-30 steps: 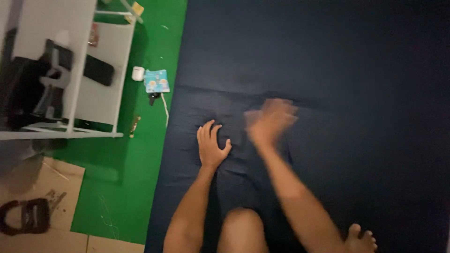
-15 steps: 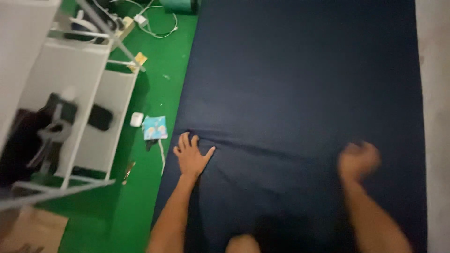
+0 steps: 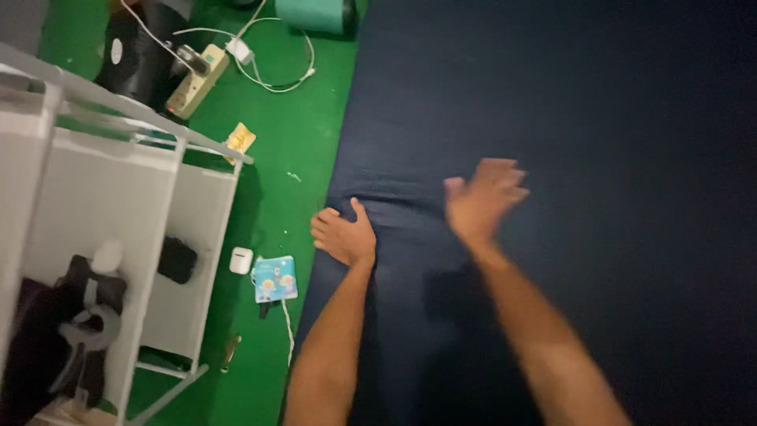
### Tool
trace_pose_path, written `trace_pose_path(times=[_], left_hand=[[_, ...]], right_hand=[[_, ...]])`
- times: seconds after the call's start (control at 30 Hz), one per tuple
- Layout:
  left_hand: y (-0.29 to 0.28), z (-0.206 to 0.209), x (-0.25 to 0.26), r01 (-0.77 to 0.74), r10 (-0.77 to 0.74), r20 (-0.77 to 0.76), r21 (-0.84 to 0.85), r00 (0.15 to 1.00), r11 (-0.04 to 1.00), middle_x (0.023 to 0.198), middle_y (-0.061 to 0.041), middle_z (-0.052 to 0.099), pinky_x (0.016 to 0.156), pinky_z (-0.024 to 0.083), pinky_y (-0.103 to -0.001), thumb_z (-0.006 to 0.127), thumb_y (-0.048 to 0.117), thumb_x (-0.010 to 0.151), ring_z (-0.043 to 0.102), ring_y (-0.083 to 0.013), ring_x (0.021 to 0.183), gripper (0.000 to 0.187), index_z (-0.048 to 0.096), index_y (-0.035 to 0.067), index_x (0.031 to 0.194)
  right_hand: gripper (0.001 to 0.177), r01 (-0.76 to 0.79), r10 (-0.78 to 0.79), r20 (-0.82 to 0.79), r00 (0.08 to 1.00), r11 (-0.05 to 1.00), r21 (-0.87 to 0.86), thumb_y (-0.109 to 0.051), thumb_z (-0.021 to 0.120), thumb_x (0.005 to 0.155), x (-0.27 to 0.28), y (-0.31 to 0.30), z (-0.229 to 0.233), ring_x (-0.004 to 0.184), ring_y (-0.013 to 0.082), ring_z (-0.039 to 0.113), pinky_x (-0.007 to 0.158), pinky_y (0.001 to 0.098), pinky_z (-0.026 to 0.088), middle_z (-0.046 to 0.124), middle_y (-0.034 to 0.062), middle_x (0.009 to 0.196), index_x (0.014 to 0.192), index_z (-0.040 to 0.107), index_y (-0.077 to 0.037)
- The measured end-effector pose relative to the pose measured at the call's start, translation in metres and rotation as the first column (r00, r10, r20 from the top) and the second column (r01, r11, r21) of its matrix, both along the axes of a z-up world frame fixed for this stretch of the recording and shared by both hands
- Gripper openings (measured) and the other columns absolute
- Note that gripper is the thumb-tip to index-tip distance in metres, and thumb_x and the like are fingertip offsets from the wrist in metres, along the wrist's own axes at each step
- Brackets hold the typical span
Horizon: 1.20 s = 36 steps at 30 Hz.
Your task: The recorder tidies up a room by arranging pillows, organizing items on a shelf, and clearing cardboard from the floor.
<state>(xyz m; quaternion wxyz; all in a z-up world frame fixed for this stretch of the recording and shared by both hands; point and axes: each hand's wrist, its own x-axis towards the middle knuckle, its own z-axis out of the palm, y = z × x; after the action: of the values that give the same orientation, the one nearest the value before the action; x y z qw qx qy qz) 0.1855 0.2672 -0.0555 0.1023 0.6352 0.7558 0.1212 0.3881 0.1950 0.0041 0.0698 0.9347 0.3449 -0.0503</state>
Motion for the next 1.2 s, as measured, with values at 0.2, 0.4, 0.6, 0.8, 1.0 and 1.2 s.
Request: trace_pose_path(times=[0.2, 0.4, 0.6, 0.8, 1.0, 1.2], left_hand=[[0.000, -0.039, -0.008, -0.207, 0.203, 0.087, 0.033, 0.975, 0.978, 0.096, -0.010, 0.055, 0.079, 0.041, -0.051, 0.070, 0.047, 0.089, 0.055, -0.0349, 0.099, 0.039, 0.054, 0.011, 0.089], [0.004, -0.038, 0.000, -0.201, 0.203, -0.031, 0.066, 0.979, 0.977, 0.097, -0.014, 0.053, 0.076, 0.041, -0.052, 0.065, 0.044, 0.095, 0.054, -0.0378, 0.095, 0.037, 0.055, 0.009, 0.094], [-0.007, -0.053, -0.005, -0.106, 0.118, -0.150, 0.087, 0.982, 0.991, 0.102, -0.015, 0.052, 0.078, 0.040, -0.053, 0.057, 0.045, 0.102, 0.053, -0.0388, 0.098, 0.036, 0.054, 0.009, 0.100], [-0.009, -0.050, -0.003, -0.151, 0.142, -0.195, -0.030, 0.970, 0.988, 0.103, -0.017, 0.051, 0.083, 0.039, -0.054, 0.047, 0.048, 0.104, 0.052, -0.0402, 0.101, 0.042, 0.054, 0.007, 0.101], [-0.006, -0.045, -0.009, -0.218, 0.172, -0.240, -0.181, 0.955, 0.959, 0.105, -0.020, 0.052, 0.090, 0.040, -0.056, 0.046, 0.049, 0.099, 0.052, -0.0422, 0.105, 0.044, 0.055, 0.006, 0.100], [-0.023, -0.053, -0.008, -0.102, 0.088, -0.226, -0.055, 0.970, 0.993, 0.114, -0.023, 0.052, 0.098, 0.040, -0.055, 0.056, 0.037, 0.104, 0.051, -0.0416, 0.110, 0.036, 0.055, 0.002, 0.111]], right_hand=[[0.064, -0.454, 0.718, -0.452, 0.530, 0.690, 0.564, -0.038, 0.054, 0.106, -0.085, 0.063, -0.037, 0.158, 0.0454, 0.019, 0.127, 0.0621, 0.014, 0.028, 0.0241, 0.169, 0.157, 0.042, -0.003], [0.068, -0.117, 0.292, -0.520, 0.803, 0.932, 0.343, -0.028, 0.064, 0.095, 0.052, 0.050, 0.050, 0.152, 0.0415, 0.027, 0.121, 0.0559, 0.024, 0.032, 0.0232, 0.162, 0.152, 0.039, -0.001], [0.077, 0.125, -0.087, -0.263, 0.961, 0.983, 0.132, -0.030, 0.060, 0.102, 0.285, 0.031, 0.004, 0.156, 0.0420, 0.020, 0.123, 0.0513, 0.021, 0.016, 0.0240, 0.169, 0.160, 0.023, 0.004], [0.077, 0.235, -0.117, -0.364, 0.924, 0.924, 0.301, -0.031, 0.059, 0.105, 0.407, 0.170, -0.076, 0.159, 0.0416, 0.021, 0.131, 0.0468, 0.018, 0.018, 0.0246, 0.171, 0.162, 0.022, 0.006], [0.072, -0.187, 0.321, -0.271, 0.907, 0.887, 0.423, -0.026, 0.063, 0.109, 0.336, 0.315, -0.146, 0.153, 0.0450, 0.025, 0.125, 0.0573, 0.024, 0.024, 0.0312, 0.164, 0.160, 0.022, 0.006], [0.048, -0.191, 0.758, -0.513, 0.403, 0.617, 0.763, -0.014, 0.052, 0.111, 0.111, 0.381, -0.022, 0.156, 0.0418, 0.036, 0.128, 0.0462, 0.032, 0.035, 0.0293, 0.166, 0.155, 0.044, 0.004]])
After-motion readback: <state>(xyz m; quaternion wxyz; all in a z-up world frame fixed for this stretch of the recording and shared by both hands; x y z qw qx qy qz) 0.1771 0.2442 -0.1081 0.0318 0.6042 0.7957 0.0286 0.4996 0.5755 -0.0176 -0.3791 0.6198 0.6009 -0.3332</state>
